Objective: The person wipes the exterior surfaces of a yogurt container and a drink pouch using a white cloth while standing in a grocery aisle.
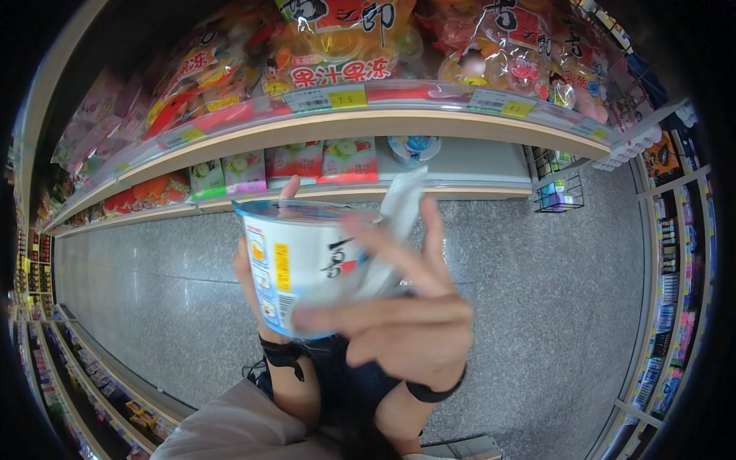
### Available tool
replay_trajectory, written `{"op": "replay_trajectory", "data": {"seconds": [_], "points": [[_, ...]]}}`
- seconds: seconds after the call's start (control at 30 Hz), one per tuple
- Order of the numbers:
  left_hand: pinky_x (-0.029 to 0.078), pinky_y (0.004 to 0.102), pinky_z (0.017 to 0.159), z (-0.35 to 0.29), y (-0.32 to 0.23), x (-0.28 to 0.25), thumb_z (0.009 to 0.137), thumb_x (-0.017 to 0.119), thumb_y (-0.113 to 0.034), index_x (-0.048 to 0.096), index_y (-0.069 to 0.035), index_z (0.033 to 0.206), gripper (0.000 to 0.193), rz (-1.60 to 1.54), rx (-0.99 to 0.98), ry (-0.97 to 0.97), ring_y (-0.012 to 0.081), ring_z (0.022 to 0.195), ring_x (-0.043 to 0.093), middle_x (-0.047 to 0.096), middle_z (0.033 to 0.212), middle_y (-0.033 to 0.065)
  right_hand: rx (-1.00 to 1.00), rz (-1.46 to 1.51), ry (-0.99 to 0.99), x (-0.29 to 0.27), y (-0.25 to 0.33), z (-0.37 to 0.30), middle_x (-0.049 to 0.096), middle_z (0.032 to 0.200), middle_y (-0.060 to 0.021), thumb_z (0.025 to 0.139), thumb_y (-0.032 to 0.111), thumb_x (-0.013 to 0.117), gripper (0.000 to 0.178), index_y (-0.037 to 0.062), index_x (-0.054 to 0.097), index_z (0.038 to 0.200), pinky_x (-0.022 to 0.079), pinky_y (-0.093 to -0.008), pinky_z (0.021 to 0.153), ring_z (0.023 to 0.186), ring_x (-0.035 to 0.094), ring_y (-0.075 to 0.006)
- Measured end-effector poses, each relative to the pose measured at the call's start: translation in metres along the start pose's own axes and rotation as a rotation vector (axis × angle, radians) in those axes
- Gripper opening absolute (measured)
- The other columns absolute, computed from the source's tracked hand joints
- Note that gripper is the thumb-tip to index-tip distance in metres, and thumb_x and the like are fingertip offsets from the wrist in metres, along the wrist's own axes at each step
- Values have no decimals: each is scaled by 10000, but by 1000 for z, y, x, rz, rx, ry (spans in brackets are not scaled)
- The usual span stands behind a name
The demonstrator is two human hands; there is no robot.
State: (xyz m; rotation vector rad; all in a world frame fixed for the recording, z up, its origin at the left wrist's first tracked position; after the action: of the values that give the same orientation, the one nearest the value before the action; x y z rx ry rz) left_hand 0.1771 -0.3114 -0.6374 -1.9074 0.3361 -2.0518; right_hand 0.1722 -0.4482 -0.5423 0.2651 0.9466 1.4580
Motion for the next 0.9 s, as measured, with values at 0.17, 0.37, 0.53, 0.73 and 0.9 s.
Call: {"op": "replay_trajectory", "data": {"seconds": [0.17, 0.37, 0.53, 0.73, 0.9], "points": [[450, 412, 956, -1, -2, -14, 815, 420, -592, 199, -29, 1435, 866, 205, 38, -202, 310, 1118, 550, 513, 1242, 225, -36, -109, 100, 0, 16, 0, 704, 725, 64, 724, 319, 655, 265, 178, 598, 507, 69, -655, 1077, 1151, 548, -333], [441, 411, 967, -8, -5, -6, 859, 393, -533, 134, -84, 1453, 789, 232, 79, -200, 301, 1132, 540, 502, 1256, 210, 18, -66, -330, -25, -1, -4, 712, 855, -59, 763, 145, 689, 207, 148, 606, 574, 229, -566, 1069, 1182, 495, -403], [433, 409, 976, -8, -1, 6, 895, 370, -484, 80, -130, 1468, 733, 280, 30, -151, 294, 1144, 531, 494, 1268, 198, -19, 57, -381, -22, 0, -3, 696, 921, -100, 725, 39, 680, 105, 115, 671, 653, 388, -515, 988, 1110, 548, -378], [422, 406, 989, -9, 7, 15, 955, 331, -400, -19, -211, 1484, 663, 185, -78, -30, 277, 1157, 520, 482, 1281, 173, -49, 151, -418, -23, -6, -5, 659, 924, -171, 653, -40, 667, 94, 50, 664, 681, 507, -460, 819, 936, 623, -360], [442, 397, 964, -4, 5, 13, 898, 416, -506, 102, -163, 1478, 743, 552, -17, -209, 268, 1125, 523, 489, 1252, 138, -35, 34, -374, -20, 0, -4, 704, 878, -96, 607, 27, 712, 96, 78, 666, 674, 515, -373, 763, 908, 626, -303]]}}
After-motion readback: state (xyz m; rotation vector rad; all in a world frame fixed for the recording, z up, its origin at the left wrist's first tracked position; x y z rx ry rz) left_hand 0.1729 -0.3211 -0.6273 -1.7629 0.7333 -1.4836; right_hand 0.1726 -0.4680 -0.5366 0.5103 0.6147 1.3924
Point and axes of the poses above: each hand's wrist, its own z-axis towards the middle knuckle, its own x-axis out of the palm, y = z × x, the point moved 8 cm from there along z, towards the middle knuckle
